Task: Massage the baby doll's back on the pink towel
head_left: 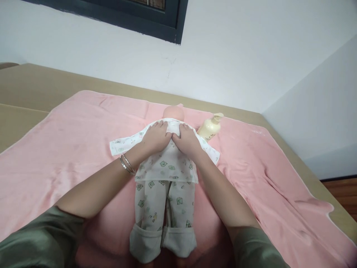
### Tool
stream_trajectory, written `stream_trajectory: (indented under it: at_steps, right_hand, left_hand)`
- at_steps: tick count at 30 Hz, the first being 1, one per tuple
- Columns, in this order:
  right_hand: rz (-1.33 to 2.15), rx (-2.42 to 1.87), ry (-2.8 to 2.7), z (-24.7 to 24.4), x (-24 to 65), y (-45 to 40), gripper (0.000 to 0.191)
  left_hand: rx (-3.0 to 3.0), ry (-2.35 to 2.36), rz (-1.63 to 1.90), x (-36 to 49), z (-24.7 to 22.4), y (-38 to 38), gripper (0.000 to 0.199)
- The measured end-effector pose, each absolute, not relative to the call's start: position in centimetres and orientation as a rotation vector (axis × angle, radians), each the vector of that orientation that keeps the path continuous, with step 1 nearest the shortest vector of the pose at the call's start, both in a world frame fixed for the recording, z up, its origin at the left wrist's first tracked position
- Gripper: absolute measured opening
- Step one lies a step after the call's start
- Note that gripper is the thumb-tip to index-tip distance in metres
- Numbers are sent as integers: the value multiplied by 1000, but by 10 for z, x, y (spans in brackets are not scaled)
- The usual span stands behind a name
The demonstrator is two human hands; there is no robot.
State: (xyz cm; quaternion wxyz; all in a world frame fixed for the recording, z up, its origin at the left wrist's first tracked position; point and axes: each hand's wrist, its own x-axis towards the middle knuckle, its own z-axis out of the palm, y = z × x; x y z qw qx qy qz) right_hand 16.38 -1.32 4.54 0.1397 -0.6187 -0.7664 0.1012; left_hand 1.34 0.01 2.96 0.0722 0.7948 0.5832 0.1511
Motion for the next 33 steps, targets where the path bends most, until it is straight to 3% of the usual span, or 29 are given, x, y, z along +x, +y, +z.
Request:
stream_trajectory:
  at_steps: [3,10,18,29,33]
  right_hand:
    - [228,-1771,-2316,52,158,-28,65]
    - [306,-1749,-2314,47,164,-14,67]
    - [280,-1798,-2230,36,174,6,66]
    - [21,-1709,-2283,30,144,-41,63]
    - [185,-1666,-2304,32,153,-22,62]
  left_hand:
    - [2352,1755,501,11,28,10,51]
    - [2379,1868,440,20,24,-4,60]
    - [2558,1786,604,38,13,-36,58]
    - [2236,1827,745,17,16,10,56]
    - [2219,1829,768,21,10,5,57]
